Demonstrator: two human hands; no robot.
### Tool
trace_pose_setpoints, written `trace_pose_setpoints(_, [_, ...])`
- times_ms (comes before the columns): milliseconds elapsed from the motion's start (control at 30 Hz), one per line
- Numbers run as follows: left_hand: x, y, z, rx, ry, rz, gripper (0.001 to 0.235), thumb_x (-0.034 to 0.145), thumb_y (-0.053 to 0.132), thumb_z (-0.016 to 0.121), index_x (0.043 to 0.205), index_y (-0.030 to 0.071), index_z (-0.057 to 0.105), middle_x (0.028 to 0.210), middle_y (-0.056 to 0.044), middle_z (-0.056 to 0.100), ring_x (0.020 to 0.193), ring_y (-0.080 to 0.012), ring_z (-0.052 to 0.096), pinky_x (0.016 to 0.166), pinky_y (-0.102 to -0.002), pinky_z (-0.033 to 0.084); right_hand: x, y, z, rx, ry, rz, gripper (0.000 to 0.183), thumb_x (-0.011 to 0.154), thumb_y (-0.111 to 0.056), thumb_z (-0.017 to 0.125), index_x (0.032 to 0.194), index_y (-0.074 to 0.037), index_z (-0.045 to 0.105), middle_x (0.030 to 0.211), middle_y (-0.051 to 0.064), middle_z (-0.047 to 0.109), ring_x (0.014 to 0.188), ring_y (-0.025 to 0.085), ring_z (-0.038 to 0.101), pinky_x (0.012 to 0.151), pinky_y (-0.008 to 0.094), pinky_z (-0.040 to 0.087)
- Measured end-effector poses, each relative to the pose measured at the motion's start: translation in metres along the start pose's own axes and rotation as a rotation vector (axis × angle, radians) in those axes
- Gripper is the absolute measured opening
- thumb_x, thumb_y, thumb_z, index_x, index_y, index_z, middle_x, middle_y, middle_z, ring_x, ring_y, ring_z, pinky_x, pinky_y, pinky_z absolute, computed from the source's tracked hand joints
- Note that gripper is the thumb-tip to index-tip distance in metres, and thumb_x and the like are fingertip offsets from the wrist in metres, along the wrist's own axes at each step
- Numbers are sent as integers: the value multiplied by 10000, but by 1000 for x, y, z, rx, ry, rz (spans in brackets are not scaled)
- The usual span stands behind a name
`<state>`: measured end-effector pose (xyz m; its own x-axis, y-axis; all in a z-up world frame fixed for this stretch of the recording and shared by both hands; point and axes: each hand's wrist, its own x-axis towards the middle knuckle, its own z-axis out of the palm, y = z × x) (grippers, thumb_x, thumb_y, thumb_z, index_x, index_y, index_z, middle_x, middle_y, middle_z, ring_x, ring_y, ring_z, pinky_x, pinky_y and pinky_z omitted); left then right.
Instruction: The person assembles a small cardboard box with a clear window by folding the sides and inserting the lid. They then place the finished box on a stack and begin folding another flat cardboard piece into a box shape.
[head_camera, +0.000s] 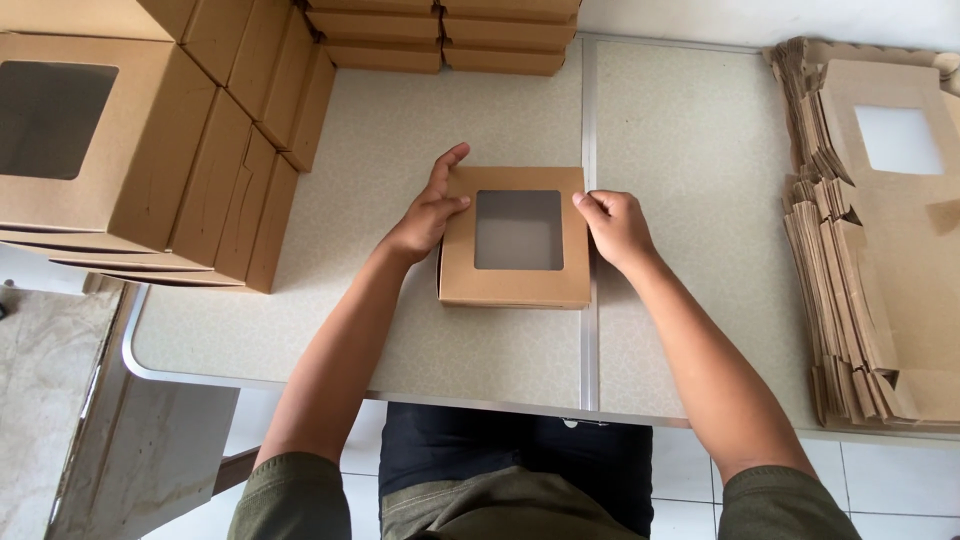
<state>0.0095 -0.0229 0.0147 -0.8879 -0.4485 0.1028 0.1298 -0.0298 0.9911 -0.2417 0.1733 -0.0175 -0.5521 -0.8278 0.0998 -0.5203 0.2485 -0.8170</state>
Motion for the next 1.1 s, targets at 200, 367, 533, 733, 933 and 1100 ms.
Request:
trace_pose_setpoints(200, [21, -14, 3, -4, 36, 20, 707, 955, 26, 487, 1609, 170, 260, 1595, -98, 291, 1534, -256, 193, 1264, -466, 89, 7, 24, 3, -2, 51, -14, 500, 1021, -239, 578, 550, -180, 422, 468, -57, 302, 505, 108, 323, 503, 279, 248])
trace_pose_setpoints(367, [19, -14, 14, -107, 91, 91, 627, 972, 64, 470, 1565, 154, 289, 1474, -83, 387, 1399, -224, 340, 1204, -441, 236, 8, 29, 5, 42, 76, -81, 501, 1038, -211, 572, 561, -168, 427, 464, -48, 310, 516, 95, 321, 506, 271, 251])
trace_pose_setpoints(533, [22, -15, 28, -76, 131, 147, 591, 1043, 86, 490, 1596, 104, 283, 1578, -152, 316, 1518, -295, 202, 1260, -470, 134, -8, 9, -12, 152, 144, -217, 485, 1077, -162, 555, 617, -169, 401, 514, -60, 316, 580, 52, 318, 525, 243, 271])
trace_pose_setpoints(733, [17, 2, 41, -31, 324, -33, 739, 1060, 297, 611, 1612, 58, 182, 1617, -305, 240, 1497, -502, 279, 1221, -617, 242, -19, -21, -27, 325, 200, -446, 248, 1056, -145, 611, 858, -78, 478, 709, 20, 380, 674, 117, 399, 636, 277, 359])
trace_pose_setpoints(933, [23, -16, 8, -288, 413, -95, 623, 1060, 212, 581, 1597, 105, 282, 1472, -216, 482, 1279, -377, 563, 1044, -518, 505, -23, -52, -24, 357, 123, -578, 602, 1032, -519, 533, 1214, 52, 584, 1277, 240, 616, 1269, 344, 568, 1034, 404, 442])
trace_pose_setpoints(1100, [35, -36, -8, -589, 344, -244, 939, 962, 308, 726, 1657, 176, 108, 1642, -237, 322, 1418, -437, 479, 1143, -571, 437, -31, -75, -4, 116, 128, -944, 838, 986, -682, 499, 1556, -77, 396, 1659, 232, 293, 1521, 400, 291, 1227, 512, 274])
